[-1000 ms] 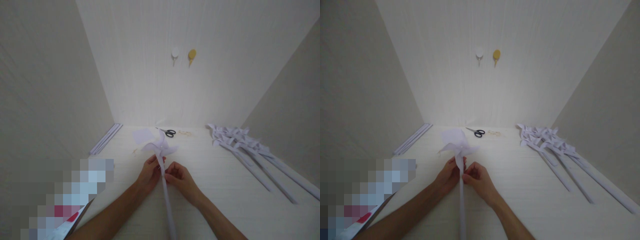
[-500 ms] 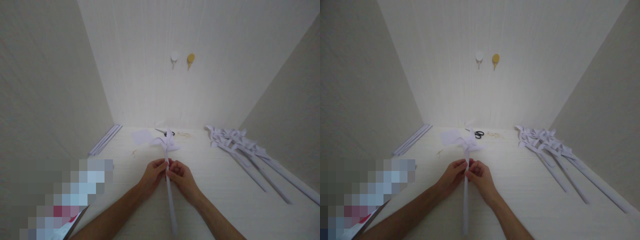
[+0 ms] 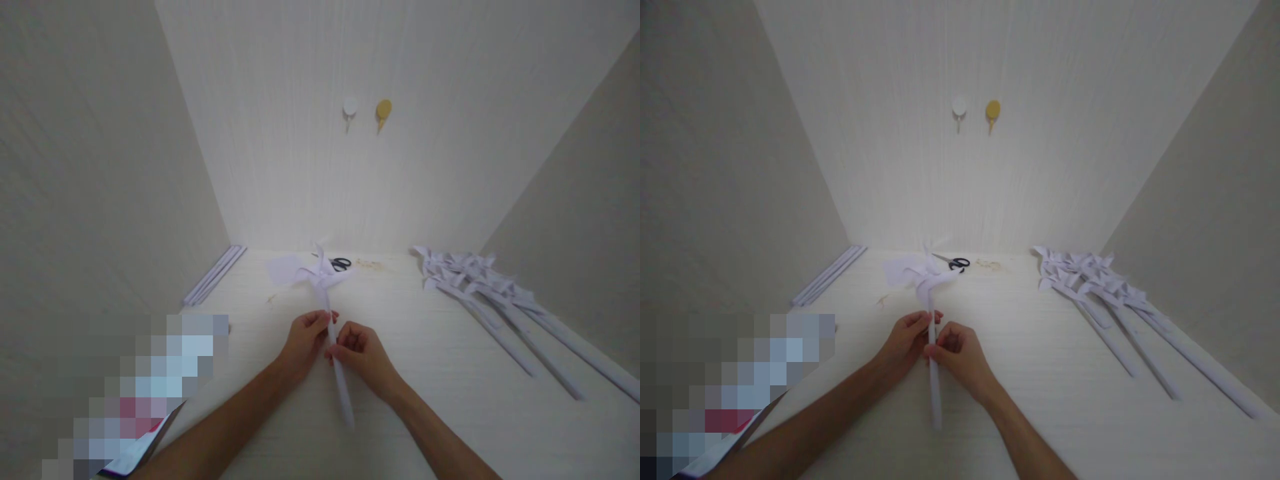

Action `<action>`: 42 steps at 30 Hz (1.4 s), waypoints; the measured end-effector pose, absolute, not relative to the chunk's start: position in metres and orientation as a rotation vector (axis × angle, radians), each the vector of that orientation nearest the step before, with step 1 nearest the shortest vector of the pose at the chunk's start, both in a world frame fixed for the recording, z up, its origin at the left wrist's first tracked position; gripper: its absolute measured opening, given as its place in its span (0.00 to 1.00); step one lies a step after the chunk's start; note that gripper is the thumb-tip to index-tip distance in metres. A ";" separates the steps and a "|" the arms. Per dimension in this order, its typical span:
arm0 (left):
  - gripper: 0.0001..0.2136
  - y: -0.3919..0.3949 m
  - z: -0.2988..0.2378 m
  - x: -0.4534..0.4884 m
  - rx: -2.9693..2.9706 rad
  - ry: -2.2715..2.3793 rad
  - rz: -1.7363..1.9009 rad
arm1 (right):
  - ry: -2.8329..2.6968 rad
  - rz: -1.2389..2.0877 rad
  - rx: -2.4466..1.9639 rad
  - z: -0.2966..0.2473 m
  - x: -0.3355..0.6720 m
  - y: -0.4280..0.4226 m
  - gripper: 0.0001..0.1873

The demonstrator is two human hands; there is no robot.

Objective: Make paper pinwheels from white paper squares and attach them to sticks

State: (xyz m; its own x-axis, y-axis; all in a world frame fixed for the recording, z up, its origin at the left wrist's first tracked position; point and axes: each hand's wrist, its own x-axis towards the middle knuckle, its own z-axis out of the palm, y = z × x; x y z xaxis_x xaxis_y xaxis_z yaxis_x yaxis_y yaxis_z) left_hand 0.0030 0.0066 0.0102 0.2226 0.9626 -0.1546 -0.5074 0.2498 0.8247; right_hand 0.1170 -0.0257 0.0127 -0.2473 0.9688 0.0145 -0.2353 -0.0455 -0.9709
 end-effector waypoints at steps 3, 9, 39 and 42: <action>0.08 0.010 0.007 0.002 0.728 0.776 1.222 | -1.227 1.502 -0.929 0.011 0.117 -0.027 0.13; 0.13 0.005 0.012 0.004 0.774 0.742 1.141 | -1.170 1.476 -0.896 0.012 0.117 -0.025 0.12; 0.09 0.009 0.001 0.003 1.163 0.871 1.131 | -1.379 1.206 -1.094 0.006 0.114 -0.026 0.09; 0.08 0.009 0.001 0.003 1.198 0.849 1.126 | -1.453 0.976 -1.217 0.006 0.114 -0.028 0.11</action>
State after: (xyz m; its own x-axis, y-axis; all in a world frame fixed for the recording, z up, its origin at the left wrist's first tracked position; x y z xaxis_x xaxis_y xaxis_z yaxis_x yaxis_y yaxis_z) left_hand 0.0028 0.0094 0.0006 0.2588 0.9639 0.0622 -0.2061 -0.0078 0.9785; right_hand 0.1144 -0.0277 0.0062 -0.0330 0.9838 0.1762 0.2087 0.1792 -0.9614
